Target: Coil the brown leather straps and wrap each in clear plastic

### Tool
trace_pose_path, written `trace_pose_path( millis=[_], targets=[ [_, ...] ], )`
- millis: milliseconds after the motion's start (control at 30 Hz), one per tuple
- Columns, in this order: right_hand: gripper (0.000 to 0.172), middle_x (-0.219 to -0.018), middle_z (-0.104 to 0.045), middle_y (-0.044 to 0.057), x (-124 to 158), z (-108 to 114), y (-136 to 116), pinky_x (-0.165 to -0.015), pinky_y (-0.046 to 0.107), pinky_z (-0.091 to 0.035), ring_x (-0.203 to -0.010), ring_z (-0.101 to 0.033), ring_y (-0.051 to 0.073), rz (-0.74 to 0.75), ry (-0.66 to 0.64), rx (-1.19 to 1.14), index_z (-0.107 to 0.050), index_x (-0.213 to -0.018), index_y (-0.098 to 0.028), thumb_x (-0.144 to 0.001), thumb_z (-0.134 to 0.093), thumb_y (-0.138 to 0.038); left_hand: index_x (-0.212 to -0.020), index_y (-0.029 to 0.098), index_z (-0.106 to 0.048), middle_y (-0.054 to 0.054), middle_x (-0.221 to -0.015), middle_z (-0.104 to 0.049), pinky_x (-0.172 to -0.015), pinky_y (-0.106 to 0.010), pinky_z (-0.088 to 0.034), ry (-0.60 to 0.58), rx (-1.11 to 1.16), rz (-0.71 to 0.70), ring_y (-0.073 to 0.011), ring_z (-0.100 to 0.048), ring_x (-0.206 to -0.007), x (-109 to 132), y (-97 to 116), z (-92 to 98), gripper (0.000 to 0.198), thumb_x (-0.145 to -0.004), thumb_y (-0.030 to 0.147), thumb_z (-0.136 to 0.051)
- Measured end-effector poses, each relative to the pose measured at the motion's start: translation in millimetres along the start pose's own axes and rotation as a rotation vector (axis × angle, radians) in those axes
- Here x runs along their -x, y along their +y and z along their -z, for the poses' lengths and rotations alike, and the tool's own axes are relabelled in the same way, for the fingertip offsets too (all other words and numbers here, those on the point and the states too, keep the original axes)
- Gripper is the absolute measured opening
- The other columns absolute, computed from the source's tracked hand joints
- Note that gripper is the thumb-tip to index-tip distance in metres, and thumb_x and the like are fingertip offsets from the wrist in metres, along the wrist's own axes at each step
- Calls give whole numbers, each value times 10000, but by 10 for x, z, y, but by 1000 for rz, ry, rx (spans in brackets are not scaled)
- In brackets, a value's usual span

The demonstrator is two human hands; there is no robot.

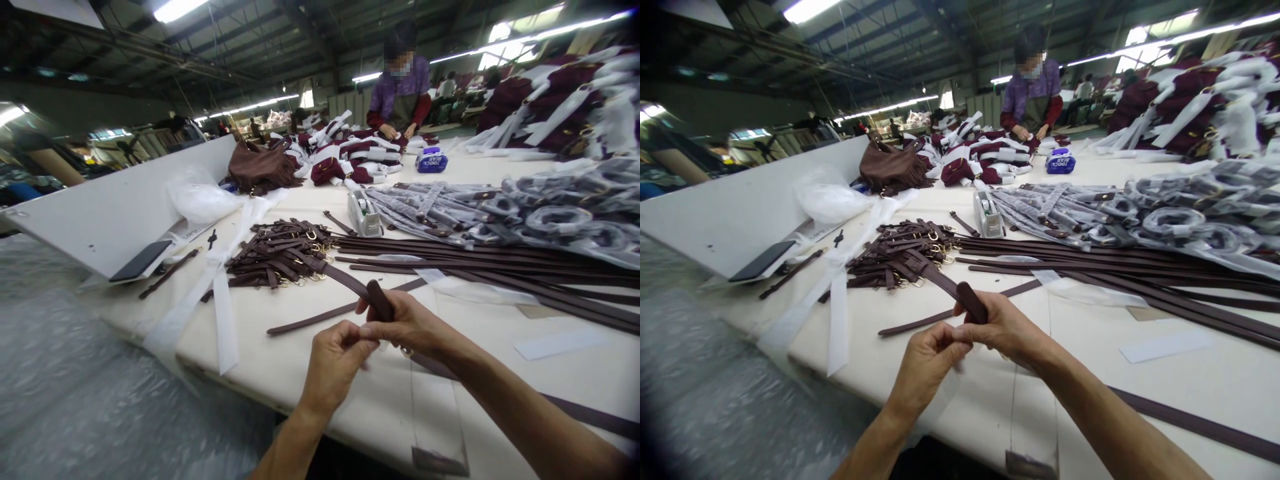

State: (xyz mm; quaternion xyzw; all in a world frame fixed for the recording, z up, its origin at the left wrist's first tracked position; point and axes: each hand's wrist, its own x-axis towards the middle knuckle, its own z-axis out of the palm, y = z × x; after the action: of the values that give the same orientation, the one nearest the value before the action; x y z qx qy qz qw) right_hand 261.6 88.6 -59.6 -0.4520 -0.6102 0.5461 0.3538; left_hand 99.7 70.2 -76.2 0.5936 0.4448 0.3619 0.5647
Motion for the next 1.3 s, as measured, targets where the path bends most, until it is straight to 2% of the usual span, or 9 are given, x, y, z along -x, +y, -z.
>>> trace_pose_path(
  millis=[267, 433, 633, 767, 833, 1000, 1133, 1233, 1300],
  targets=[
    [460, -607, -461, -43, 95, 40, 13, -414, 176, -296, -491, -384, 65, -45, -86, -22, -597, -996, -148, -700, -664, -494, -702, 168, -463, 61, -604, -403, -515, -188, -290, 110, 117, 5, -64, -341, -554, 95, -165, 32, 260, -736, 321, -671],
    [299, -519, -377, -65, 132, 14, 43, -411, 180, -237, -458, -313, 51, -70, -172, -19, -618, -786, -128, -750, -634, -424, -670, 177, -399, 71, -583, -386, -509, -190, -273, 129, 161, 21, -58, -337, -544, 120, -227, 54, 337, -719, 327, -696],
    [313, -527, -398, -57, 115, -57, 108, -464, 193, -263, -501, -325, 59, 19, -102, 14, -554, -614, -124, -680, -703, -392, -943, 171, -540, -1, -815, -576, -659, -229, -397, 26, 289, 32, -104, -507, -695, 152, -159, 91, 279, -751, 327, -667],
    [347, -516, -395, -58, 132, -99, 83, -453, 190, -260, -495, -322, 60, 29, -76, 32, -527, -578, -135, -640, -728, -410, -762, 121, -601, -8, -694, -581, -681, -229, -396, -7, 259, 50, -102, -506, -670, 164, -139, 130, 205, -778, 323, -636],
    [346, -516, -390, -59, 144, -114, 64, -450, 189, -262, -494, -322, 60, 40, -69, 46, -528, -576, -137, -639, -728, -413, -771, 127, -600, -6, -701, -586, -675, -228, -401, 20, 240, 38, -106, -514, -678, 172, -153, 136, 196, -764, 316, -651],
    [364, -511, -365, -66, 166, -118, 50, -448, 188, -264, -493, -316, 60, 46, -67, 44, -486, -559, -141, -641, -725, -403, -992, 175, -553, -22, -872, -598, -757, -265, -443, 235, 11, -97, -144, -558, -816, 224, -207, 140, 305, -747, 318, -666],
    [344, -519, -382, -62, 164, -115, 55, -460, 193, -276, -503, -330, 64, 44, -37, 27, -498, -572, -139, -646, -724, -388, -1123, 184, -485, -78, -1069, -570, -883, -364, -438, 397, -369, -359, -203, -545, -986, 301, -239, 107, 388, -772, 272, -624],
    [337, -524, -384, -60, 157, -138, 58, -460, 192, -276, -505, -327, 62, 37, -14, -30, -484, -563, -137, -651, -722, -358, -1285, 153, -345, -147, -1252, -479, -964, -461, -390, 399, -663, -455, -282, -443, -1161, 311, -263, 12, 686, -701, 269, -687],
    [330, -520, -389, -57, 155, -165, 62, -457, 192, -281, -501, -334, 63, 31, -5, -43, -477, -555, -136, -651, -719, -339, -1289, 122, -322, -169, -1220, -495, -927, -465, -427, 409, -734, -458, -296, -468, -1128, 271, -285, -68, 760, -662, 273, -724]
  ],
)
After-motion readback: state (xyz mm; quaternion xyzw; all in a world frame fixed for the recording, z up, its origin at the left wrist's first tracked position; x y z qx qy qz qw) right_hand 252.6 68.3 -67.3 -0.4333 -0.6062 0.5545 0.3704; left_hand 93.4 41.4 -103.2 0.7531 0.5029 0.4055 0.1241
